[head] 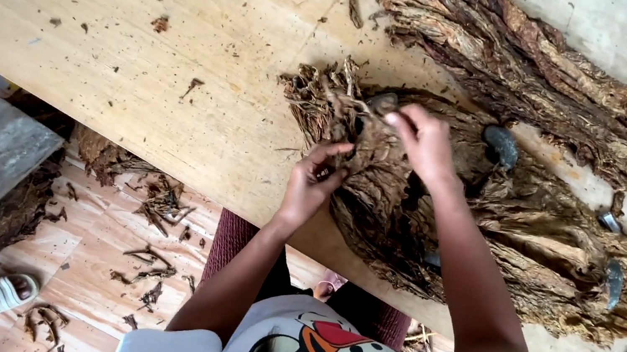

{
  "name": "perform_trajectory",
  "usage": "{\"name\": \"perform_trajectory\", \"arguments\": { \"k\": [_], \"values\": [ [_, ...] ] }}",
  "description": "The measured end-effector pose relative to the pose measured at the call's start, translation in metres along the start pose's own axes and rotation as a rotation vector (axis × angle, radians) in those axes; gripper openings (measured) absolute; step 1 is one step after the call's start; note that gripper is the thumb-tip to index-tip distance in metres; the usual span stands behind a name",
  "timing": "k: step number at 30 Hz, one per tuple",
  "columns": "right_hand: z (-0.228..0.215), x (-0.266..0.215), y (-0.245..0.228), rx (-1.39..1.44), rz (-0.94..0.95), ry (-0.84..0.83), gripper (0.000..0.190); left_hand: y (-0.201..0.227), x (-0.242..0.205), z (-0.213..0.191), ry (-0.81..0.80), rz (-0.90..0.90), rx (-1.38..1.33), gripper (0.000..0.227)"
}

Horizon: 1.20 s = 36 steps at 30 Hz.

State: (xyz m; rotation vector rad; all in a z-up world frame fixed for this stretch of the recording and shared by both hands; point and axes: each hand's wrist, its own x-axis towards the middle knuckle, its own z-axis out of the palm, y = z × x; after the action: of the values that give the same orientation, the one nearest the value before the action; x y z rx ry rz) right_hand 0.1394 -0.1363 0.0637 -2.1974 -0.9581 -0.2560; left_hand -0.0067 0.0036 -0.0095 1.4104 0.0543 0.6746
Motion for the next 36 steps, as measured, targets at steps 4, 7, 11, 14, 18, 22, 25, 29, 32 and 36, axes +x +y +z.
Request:
{"name": "perform_trajectory", "arguments": {
  "k": [4, 7, 11, 14, 18, 22, 25, 29, 32, 36],
  "values": [
    [0.005, -0.002, -0.040, 0.249, -0.061, -0.198, 0.028, -0.009, 0.008, -0.010, 0.052, -0.056, -0.159, 0.039],
    [-0.001, -0.001, -0.054, 0.279, -0.077, -0.246, 0.034, 0.004, 0.031, -0.004, 0.091, -0.001, -0.132, 0.033],
    [-0.019, -0.007, -0.060, 0.308, -0.014, -0.351, 0.039, 0.020, 0.035, 0.010, 0.017, 0.039, 0.035, 0.038],
    [-0.024, -0.013, -0.026, 0.163, 0.054, -0.510, 0.034, 0.006, 0.004, 0.018, -0.035, 0.067, 0.131, 0.052],
    [-0.017, -0.007, 0.008, 0.190, 0.108, -0.434, 0.032, 0.004, 0.021, 0.036, -0.020, 0.111, 0.291, 0.059],
    [-0.004, 0.026, 0.018, 0.109, 0.124, -0.378, 0.043, -0.012, 0.065, 0.039, -0.027, 0.066, 0.325, 0.057],
    [-0.007, 0.047, 0.002, 0.082, 0.391, -0.439, 0.068, -0.028, 0.073, 0.040, 0.012, 0.043, 0.405, 0.063],
    [0.012, 0.075, -0.013, -0.153, 0.502, -0.556, 0.054, -0.025, 0.070, 0.038, 0.026, 0.012, 0.451, 0.066],
    [0.059, 0.089, 0.025, -0.349, 0.446, -0.700, 0.064, -0.028, 0.063, 0.037, 0.039, 0.007, 0.464, 0.071],
    [0.081, 0.108, 0.045, -0.386, 0.478, -0.782, 0.080, -0.026, 0.059, 0.022, 0.028, 0.005, 0.459, 0.071]
  ]
}}
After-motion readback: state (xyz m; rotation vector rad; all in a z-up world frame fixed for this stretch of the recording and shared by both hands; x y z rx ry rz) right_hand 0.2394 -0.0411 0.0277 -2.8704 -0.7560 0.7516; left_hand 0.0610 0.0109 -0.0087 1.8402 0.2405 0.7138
